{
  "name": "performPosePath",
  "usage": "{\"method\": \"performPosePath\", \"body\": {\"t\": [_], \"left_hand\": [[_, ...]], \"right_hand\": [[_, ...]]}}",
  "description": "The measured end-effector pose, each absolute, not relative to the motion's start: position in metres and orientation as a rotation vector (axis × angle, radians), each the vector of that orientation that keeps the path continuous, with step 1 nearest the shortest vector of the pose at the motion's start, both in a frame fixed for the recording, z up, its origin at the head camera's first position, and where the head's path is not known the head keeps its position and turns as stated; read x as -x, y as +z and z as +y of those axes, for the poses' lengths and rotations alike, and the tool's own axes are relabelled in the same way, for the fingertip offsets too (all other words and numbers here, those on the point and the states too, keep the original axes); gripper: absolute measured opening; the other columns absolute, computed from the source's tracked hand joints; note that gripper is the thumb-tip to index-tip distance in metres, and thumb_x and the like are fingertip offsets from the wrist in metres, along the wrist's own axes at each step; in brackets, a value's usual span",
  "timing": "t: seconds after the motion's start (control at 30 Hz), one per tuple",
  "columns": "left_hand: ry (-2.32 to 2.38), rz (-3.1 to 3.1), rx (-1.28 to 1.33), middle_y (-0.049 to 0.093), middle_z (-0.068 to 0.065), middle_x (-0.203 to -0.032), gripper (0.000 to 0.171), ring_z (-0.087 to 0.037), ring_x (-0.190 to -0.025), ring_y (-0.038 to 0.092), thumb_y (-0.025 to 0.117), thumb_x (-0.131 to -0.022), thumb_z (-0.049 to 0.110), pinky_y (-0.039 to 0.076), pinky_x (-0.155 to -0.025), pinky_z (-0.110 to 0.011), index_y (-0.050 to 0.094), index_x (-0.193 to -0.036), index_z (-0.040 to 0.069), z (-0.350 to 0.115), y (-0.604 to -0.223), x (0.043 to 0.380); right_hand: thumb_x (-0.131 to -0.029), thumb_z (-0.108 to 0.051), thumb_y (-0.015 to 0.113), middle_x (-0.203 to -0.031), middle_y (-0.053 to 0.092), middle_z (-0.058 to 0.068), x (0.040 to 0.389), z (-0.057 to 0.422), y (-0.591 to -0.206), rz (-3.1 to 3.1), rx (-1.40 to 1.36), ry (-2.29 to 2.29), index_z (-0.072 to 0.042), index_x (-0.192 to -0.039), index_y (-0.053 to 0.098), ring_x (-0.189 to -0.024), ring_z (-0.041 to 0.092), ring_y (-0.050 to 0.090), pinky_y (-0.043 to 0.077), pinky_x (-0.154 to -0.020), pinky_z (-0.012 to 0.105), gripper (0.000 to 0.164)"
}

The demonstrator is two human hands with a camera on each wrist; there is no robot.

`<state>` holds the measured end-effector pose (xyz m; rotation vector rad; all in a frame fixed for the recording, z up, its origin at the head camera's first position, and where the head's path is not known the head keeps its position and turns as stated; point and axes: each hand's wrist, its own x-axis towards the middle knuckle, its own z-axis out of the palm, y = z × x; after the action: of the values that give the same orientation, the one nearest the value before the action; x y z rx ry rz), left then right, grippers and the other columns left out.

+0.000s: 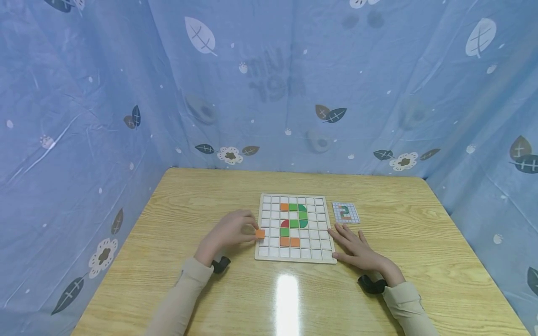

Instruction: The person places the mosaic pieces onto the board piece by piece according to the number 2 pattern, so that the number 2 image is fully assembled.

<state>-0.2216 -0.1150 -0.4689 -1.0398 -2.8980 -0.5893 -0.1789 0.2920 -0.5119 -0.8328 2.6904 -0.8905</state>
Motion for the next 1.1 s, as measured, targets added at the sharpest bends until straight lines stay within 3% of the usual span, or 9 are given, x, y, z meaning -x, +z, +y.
{"method": "performPosePath", "body": {"t": [0.47,0.73,1.1], "left_hand": [[-0.529,-2.820,1.145,0.061,0.009,-0.099,0.021,-0.010,-0.094,0.056,0.072,-0.077,0.036,0.047,-0.084,-0.029,0.070,-0.092,0.021,-0.088,-0.472,0.225],[-0.496,-2.739,1.211,0.061,0.008,-0.096,0.022,-0.011,-0.089,0.055,0.074,-0.074,0.037,0.047,-0.077,-0.028,0.071,-0.089,0.021,-0.072,-0.477,0.228],[-0.402,-2.815,1.240,0.061,0.011,-0.098,0.026,-0.008,-0.089,0.054,0.069,-0.078,0.044,0.046,-0.076,-0.025,0.071,-0.093,0.023,-0.048,-0.474,0.226]], "right_hand": [[-0.091,-0.032,0.057,-0.153,0.012,0.018,0.178,0.293,-0.511,2.684,0.824,-0.900,-0.013,-0.147,0.025,-0.139,0.043,0.002,-0.008,-0.101,0.069,0.068],[-0.091,-0.032,0.057,-0.153,0.012,0.019,0.179,0.292,-0.511,2.681,0.825,-0.902,-0.013,-0.147,0.025,-0.139,0.044,0.002,-0.008,-0.101,0.069,0.068],[-0.091,-0.032,0.058,-0.153,0.012,0.018,0.179,0.293,-0.510,2.681,0.824,-0.894,-0.013,-0.147,0.025,-0.139,0.044,0.002,-0.007,-0.101,0.069,0.068]]}}
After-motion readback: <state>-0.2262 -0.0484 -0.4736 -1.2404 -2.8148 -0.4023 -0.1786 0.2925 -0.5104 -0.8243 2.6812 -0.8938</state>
